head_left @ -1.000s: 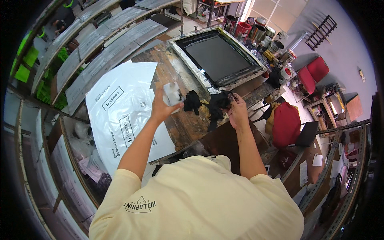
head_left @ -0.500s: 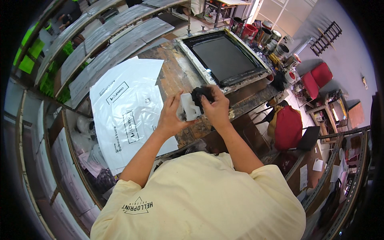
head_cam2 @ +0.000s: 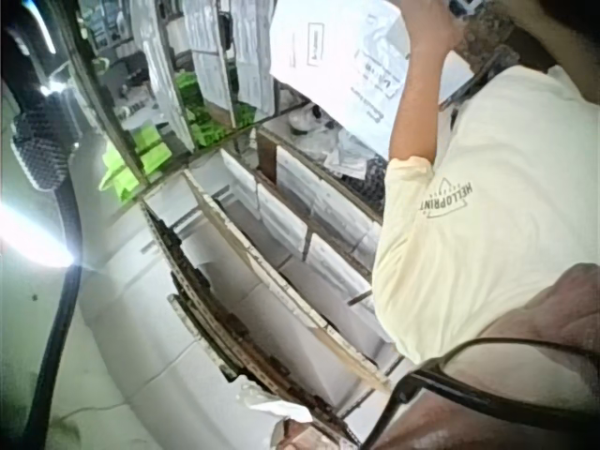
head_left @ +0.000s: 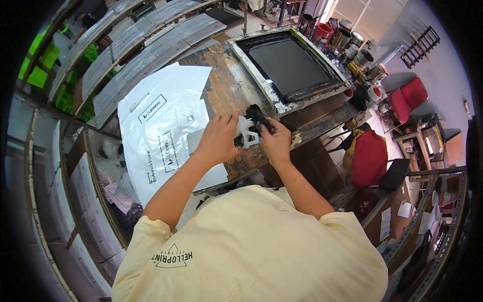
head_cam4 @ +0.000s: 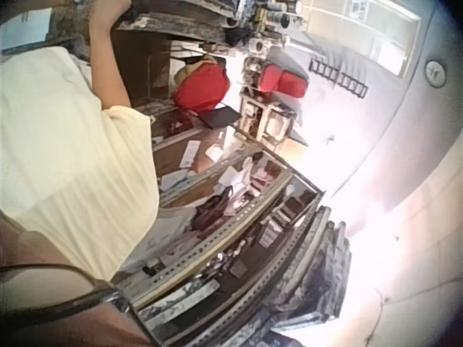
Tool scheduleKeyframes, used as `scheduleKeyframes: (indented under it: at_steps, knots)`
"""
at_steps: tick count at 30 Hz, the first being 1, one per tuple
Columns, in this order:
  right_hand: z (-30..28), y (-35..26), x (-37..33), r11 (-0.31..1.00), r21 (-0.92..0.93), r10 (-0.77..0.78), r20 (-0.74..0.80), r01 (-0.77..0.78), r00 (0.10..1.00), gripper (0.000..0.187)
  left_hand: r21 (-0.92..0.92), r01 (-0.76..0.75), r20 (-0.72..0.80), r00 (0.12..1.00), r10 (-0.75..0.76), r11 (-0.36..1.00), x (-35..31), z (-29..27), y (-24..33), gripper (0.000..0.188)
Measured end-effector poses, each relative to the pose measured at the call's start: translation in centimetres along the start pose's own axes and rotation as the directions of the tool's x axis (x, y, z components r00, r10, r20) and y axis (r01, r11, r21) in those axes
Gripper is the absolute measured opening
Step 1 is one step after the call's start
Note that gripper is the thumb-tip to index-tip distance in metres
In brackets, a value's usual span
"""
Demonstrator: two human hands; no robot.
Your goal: The person cleans a plastic bag with a cloth, then places the bag under a screen and applies ink across the mesh using a squeegee.
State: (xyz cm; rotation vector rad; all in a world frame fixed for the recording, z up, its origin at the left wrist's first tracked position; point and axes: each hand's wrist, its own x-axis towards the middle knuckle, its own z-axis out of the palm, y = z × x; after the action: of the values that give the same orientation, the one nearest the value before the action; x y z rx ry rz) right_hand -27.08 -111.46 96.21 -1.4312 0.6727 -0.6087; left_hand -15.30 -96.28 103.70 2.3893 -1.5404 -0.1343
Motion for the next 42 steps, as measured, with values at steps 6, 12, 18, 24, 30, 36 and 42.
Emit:
scheduleKeyframes:
  at_steps: [6,12,18,24,30,36,42]
  knots:
    - [1.3,3.9,-0.4,0.772,0.619,0.172,0.011,-0.142,0.985,0.010,0.209,-0.098,0.177,0.982,0.061,0.973,2.1,-1.5,-0.1,0.106]
    - [1.8,3.2,-1.2,0.665,0.713,0.243,0.076,-0.223,0.967,0.009,0.298,-0.184,0.296,0.951,0.093,0.937,3.7,-2.9,0.1,0.102]
    - [1.1,2.9,-1.0,0.630,0.722,0.281,0.130,-0.285,0.951,0.010,0.319,-0.214,0.286,0.951,0.122,0.923,4.2,-2.9,0.5,0.096]
    - [1.1,4.5,-0.5,0.644,0.703,0.321,0.111,-0.303,0.941,0.011,0.332,-0.228,0.276,0.951,0.137,0.915,4.2,-2.4,0.2,0.095]
    - [0.9,5.7,-0.3,0.656,0.700,0.266,0.135,-0.282,0.954,0.015,0.343,-0.241,0.281,0.949,0.146,0.908,4.2,-2.0,-0.3,0.095]
    - [0.9,4.9,2.4,0.852,0.505,0.165,-0.003,-0.141,0.986,0.012,0.204,-0.166,0.161,0.978,0.134,0.965,4.1,-0.7,-1.8,0.102]
    - [1.1,-0.6,8.0,0.884,0.451,0.048,0.172,-0.122,0.984,0.017,-0.230,0.012,-0.118,0.992,-0.040,0.973,5.7,1.9,-5.7,0.110]
